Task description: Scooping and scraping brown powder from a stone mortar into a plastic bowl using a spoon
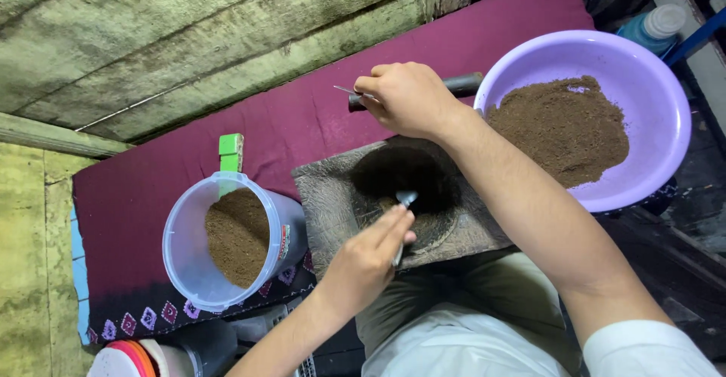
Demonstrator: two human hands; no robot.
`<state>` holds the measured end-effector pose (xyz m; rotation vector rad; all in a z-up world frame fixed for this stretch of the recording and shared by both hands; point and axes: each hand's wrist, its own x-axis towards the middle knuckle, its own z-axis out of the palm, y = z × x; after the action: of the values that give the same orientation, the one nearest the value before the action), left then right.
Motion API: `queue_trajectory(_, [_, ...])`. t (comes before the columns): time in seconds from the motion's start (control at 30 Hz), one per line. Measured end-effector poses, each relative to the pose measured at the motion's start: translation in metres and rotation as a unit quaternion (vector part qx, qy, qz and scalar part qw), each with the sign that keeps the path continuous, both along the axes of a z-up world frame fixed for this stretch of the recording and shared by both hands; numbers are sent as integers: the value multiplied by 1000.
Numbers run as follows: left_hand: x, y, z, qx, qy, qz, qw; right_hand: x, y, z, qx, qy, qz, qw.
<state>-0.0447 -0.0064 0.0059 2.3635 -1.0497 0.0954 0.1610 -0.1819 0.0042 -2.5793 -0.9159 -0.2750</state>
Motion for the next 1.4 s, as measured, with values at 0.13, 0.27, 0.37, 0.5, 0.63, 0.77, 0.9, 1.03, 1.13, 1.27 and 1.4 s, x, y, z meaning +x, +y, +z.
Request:
queue_trajectory(0.13, [13,-9,-10,1,-44,50,998,-2,-1,0,4,-14,2,1000])
queue_trajectory(0.27, [10,-9,-24,6,23,4,1000,-3,-2,2,17,-12,2,1000])
queue_trajectory(0.37, [4,2,-27,18,46,-13,999,-4,-1,1,23,-10,1,1000])
queue_trajectory(0.5, [-4,11,-10,22,115,-49,992,-5,-1,2,21,1,4,1000])
queue_trajectory(0.63, [6,9,-4,-37,93,-54,994,-6,-3,5,30,-7,21,999])
queue_trajectory(0.77, [16,-13,-10,-67,-99,13,993,-8,-5,5,17,-12,11,1000])
queue_trajectory(0.9, [7,-21,-42,-10,-143,0,990,-7,-4,5,28,-38,-6,999])
queue_trajectory(1.03, [-11,-10,-39,-28,-55,-44,997,-11,-4,7,21,-46,-6,999])
queue_trajectory(1.13, [-12,0,-28,-24,-33,-66,997,-11,-4,12,22,-42,-4,999])
queue_trajectory(1.27, [1,6,-5,-58,9,-40,997,-10,-6,10,18,-44,7,999])
queue_trajectory(1.4, [15,-1,-21,-26,-85,47,995,-11,-7,10,23,-55,10,998])
